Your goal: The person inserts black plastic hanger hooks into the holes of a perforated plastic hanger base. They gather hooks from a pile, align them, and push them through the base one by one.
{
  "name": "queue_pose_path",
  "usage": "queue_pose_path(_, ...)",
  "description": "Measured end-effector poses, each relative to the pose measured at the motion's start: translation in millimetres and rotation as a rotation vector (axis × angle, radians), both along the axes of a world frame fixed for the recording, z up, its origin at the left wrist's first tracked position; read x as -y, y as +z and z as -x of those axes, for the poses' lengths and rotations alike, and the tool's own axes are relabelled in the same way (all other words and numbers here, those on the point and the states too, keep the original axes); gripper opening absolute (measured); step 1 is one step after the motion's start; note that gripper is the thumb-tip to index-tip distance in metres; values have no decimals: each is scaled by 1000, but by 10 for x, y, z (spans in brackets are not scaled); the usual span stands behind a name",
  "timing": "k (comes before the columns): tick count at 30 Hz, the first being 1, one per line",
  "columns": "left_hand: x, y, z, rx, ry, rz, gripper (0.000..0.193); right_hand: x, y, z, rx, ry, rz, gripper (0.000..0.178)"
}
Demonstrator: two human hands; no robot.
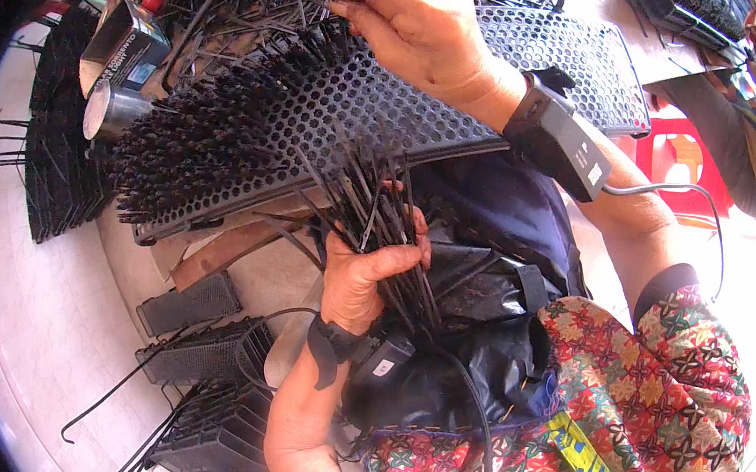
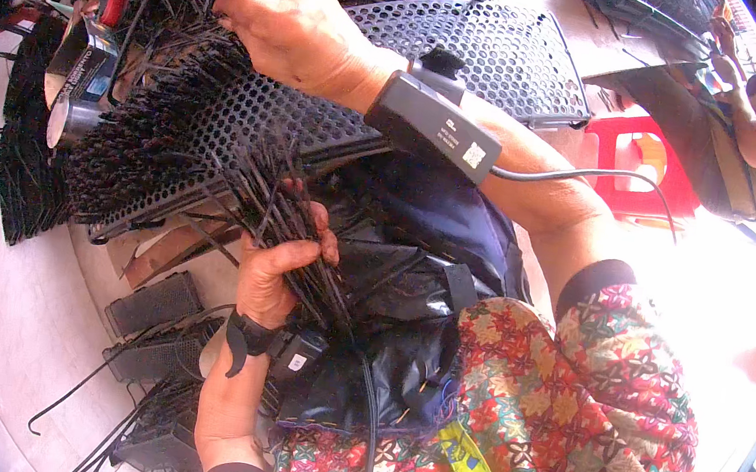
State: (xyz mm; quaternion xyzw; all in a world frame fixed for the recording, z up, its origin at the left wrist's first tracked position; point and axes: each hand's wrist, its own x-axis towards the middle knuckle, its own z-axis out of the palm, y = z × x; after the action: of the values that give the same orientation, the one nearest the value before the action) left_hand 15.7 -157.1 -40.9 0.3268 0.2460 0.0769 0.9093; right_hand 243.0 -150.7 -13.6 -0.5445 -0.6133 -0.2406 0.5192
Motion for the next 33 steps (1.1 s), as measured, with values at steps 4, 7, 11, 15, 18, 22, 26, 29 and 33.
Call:
queue_pose_path(4, 0, 6, 7, -15, -8, -11, 60, 73, -42, 59, -4, 13, 173, 17)
queue_pose_path(7, 0, 3, 9, -14, -11, -17, 60, 152, -91, 103, 144, -129, 546, 18)
queue_pose_path(11, 2, 1, 9, -10, 1, -15, 61, 303, -40, 121, -76, -62, 341, 21)
queue_pose_path(15, -9, -21, 7, -33, 1, -16, 62, 684, 158, 190, -347, -121, 610, 15)
queue_pose_path(18, -20, -49, 5, -7, 8, 0, 62, 904, 250, 354, -978, 57, 856, 19)
queue_pose_path(22, -40, -70, -5, 14, -17, -24, 62, 961, 242, 532, -1187, 314, 842, 26)
queue_pose_path(26, -43, -48, -13, -8, -43, -98, 61, 873, 180, 645, -1104, 334, 841, 15)
queue_pose_path(29, -40, -36, -7, 3, -30, -58, 62, 896, 216, 606, -1204, 162, 829, 11)
queue_pose_path(33, -37, -67, -9, 46, -23, 12, 64, 858, 286, 323, -1107, 30, 432, 13)
